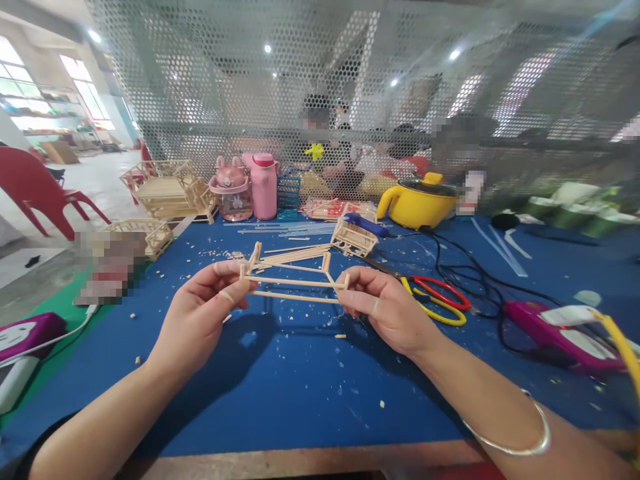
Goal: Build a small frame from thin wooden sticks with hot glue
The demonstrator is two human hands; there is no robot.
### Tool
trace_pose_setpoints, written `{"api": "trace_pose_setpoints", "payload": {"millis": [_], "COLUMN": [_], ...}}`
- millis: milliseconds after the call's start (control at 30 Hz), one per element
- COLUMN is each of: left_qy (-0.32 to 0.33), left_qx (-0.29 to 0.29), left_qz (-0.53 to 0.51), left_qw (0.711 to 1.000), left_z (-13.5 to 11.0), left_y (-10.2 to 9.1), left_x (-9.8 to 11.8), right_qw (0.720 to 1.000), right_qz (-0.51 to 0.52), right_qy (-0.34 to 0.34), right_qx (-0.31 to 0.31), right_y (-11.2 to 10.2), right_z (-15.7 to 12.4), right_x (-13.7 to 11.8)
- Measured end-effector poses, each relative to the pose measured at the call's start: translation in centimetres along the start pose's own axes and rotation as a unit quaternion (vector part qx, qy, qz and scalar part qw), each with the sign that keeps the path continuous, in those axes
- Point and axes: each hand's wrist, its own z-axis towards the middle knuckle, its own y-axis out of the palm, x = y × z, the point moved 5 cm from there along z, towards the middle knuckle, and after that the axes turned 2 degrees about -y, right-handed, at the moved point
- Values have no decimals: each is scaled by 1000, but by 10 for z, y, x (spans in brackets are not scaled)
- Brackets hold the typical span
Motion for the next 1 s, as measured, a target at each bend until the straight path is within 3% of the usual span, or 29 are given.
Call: {"api": "trace_pose_setpoints", "payload": {"millis": [200, 400, 633, 833, 900, 1000], "left_qy": [-35, -95, -146, -159, -140, -104], "left_qx": [9, -32, -82, -70, -37, 25], "left_qz": [-36, -34, 0, -12, -24, -35], "left_qw": [999, 994, 986, 985, 989, 994], "left_z": [2, 2, 6, -36, -55, -75], "left_y": [2, 5, 7, -2, -7, -13], "left_x": [1, -4, -14, -13, -16, -25], "right_qw": [1000, 1000, 995, 949, 942, 933], "right_qz": [24, 15, -88, -257, -257, -248], "right_qy": [4, 6, 2, -151, -202, -260], "right_qx": [-16, -9, -48, 97, 82, -24], "right_y": [-1, -3, -9, -25, -21, -6], "right_z": [1, 2, 4, -9, -14, -21], "right_x": [6, 4, -5, -24, -28, -34]}}
